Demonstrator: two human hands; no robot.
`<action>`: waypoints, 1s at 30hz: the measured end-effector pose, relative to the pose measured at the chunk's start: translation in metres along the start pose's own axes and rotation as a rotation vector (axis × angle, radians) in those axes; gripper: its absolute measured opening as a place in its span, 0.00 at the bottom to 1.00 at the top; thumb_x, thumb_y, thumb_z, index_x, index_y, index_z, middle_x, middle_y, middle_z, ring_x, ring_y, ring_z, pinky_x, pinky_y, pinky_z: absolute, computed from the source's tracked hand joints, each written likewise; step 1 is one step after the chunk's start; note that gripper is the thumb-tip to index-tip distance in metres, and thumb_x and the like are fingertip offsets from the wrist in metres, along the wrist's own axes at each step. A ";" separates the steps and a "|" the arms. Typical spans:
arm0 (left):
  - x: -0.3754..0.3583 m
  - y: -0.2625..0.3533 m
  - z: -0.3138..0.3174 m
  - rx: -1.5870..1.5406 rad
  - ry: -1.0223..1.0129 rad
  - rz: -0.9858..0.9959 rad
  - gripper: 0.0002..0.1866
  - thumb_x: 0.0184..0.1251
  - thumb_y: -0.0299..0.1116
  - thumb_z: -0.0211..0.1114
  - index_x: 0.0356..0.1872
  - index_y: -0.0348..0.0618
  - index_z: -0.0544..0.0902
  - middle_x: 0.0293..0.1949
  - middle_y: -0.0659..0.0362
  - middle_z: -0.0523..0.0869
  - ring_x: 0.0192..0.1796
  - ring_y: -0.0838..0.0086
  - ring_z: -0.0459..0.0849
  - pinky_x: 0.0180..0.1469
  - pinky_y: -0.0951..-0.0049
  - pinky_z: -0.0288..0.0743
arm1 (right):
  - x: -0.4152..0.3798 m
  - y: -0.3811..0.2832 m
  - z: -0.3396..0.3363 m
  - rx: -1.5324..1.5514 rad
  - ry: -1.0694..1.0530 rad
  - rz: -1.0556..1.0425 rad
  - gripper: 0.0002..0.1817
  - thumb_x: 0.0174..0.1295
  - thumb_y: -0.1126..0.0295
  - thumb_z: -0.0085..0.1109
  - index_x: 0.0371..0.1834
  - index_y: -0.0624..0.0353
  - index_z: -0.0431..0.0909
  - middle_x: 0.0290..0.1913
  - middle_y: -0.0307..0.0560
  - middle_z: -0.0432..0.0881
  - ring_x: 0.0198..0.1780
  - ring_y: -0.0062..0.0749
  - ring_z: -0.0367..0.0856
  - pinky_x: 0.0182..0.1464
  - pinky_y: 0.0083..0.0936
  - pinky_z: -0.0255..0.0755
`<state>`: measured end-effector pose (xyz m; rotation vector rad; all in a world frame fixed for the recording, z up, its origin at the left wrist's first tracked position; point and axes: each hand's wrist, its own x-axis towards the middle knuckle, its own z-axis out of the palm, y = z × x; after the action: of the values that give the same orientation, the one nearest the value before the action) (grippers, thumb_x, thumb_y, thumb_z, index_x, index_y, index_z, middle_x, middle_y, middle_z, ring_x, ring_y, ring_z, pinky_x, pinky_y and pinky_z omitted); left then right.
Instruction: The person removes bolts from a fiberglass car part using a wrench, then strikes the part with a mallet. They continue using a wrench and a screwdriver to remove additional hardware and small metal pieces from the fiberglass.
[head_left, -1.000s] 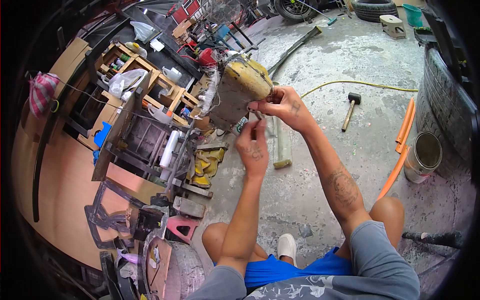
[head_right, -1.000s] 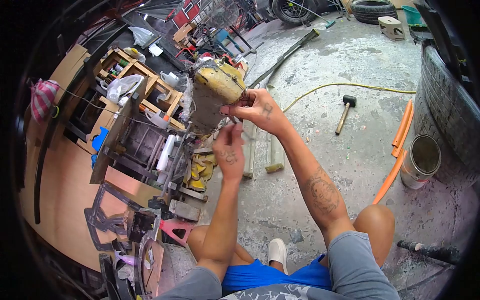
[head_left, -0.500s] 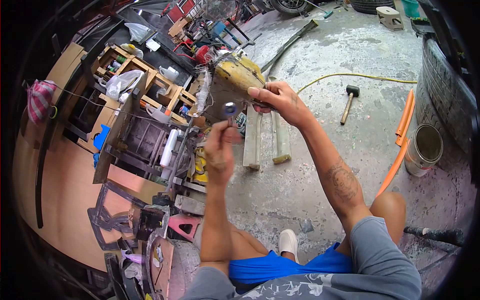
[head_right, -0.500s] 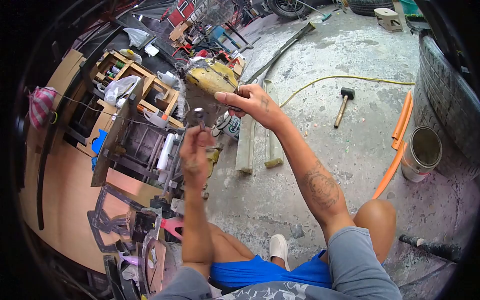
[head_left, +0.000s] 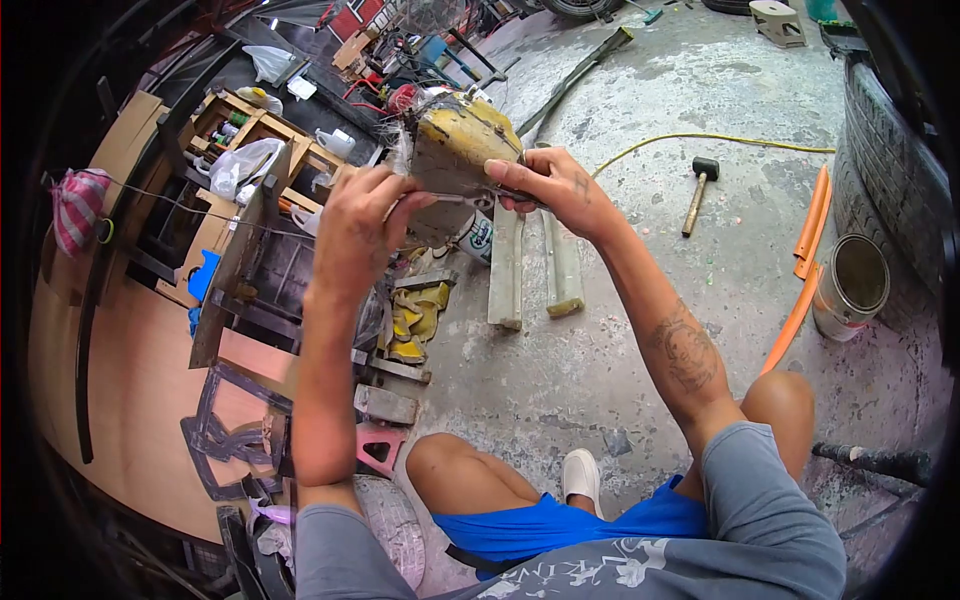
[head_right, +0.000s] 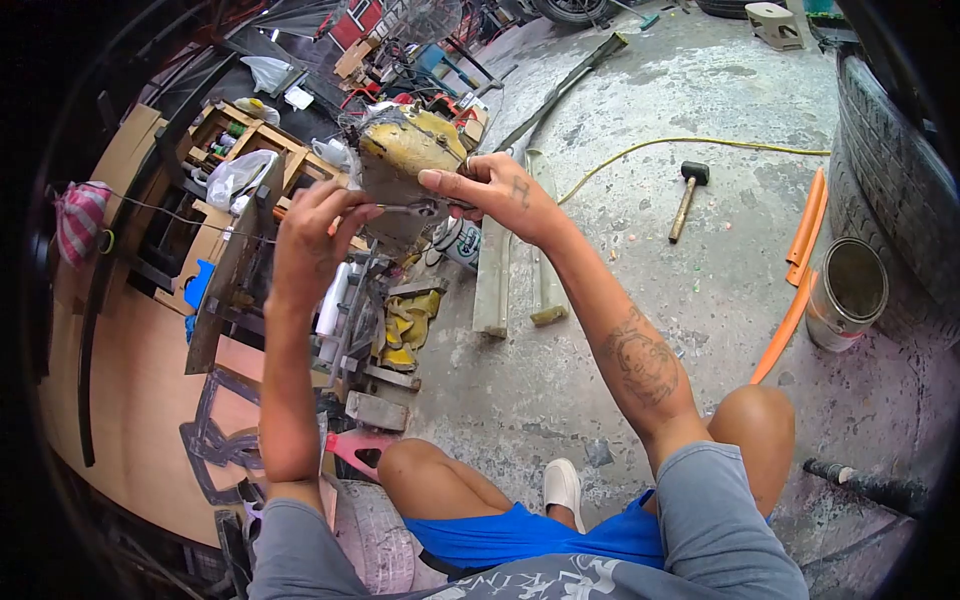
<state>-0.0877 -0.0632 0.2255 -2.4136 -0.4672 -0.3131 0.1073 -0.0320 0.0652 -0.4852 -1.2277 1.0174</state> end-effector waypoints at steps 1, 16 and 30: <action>-0.011 0.001 0.012 -0.109 0.017 -0.150 0.04 0.63 0.29 0.66 0.35 0.39 0.83 0.31 0.54 0.83 0.36 0.59 0.81 0.42 0.64 0.72 | 0.000 0.000 0.000 0.003 -0.004 -0.006 0.31 0.56 0.40 0.67 0.30 0.65 0.82 0.25 0.38 0.79 0.27 0.17 0.77 0.30 0.15 0.70; -0.026 0.146 0.140 -1.935 0.828 -0.853 0.11 0.77 0.41 0.57 0.38 0.47 0.70 0.26 0.68 0.64 0.25 0.83 0.63 0.30 0.80 0.60 | 0.000 -0.003 0.009 0.012 0.017 0.018 0.33 0.53 0.39 0.68 0.30 0.67 0.83 0.25 0.40 0.81 0.29 0.19 0.78 0.33 0.18 0.73; -0.011 0.079 0.108 -0.462 0.524 -0.688 0.08 0.66 0.27 0.62 0.40 0.35 0.74 0.20 0.58 0.79 0.22 0.76 0.74 0.26 0.72 0.67 | 0.002 0.003 0.011 -0.025 -0.052 -0.011 0.28 0.59 0.43 0.66 0.30 0.63 0.82 0.25 0.34 0.76 0.28 0.15 0.71 0.30 0.17 0.66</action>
<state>-0.0547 -0.0540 0.0956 -2.3684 -1.0505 -1.4414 0.0957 -0.0314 0.0678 -0.4735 -1.2892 1.0122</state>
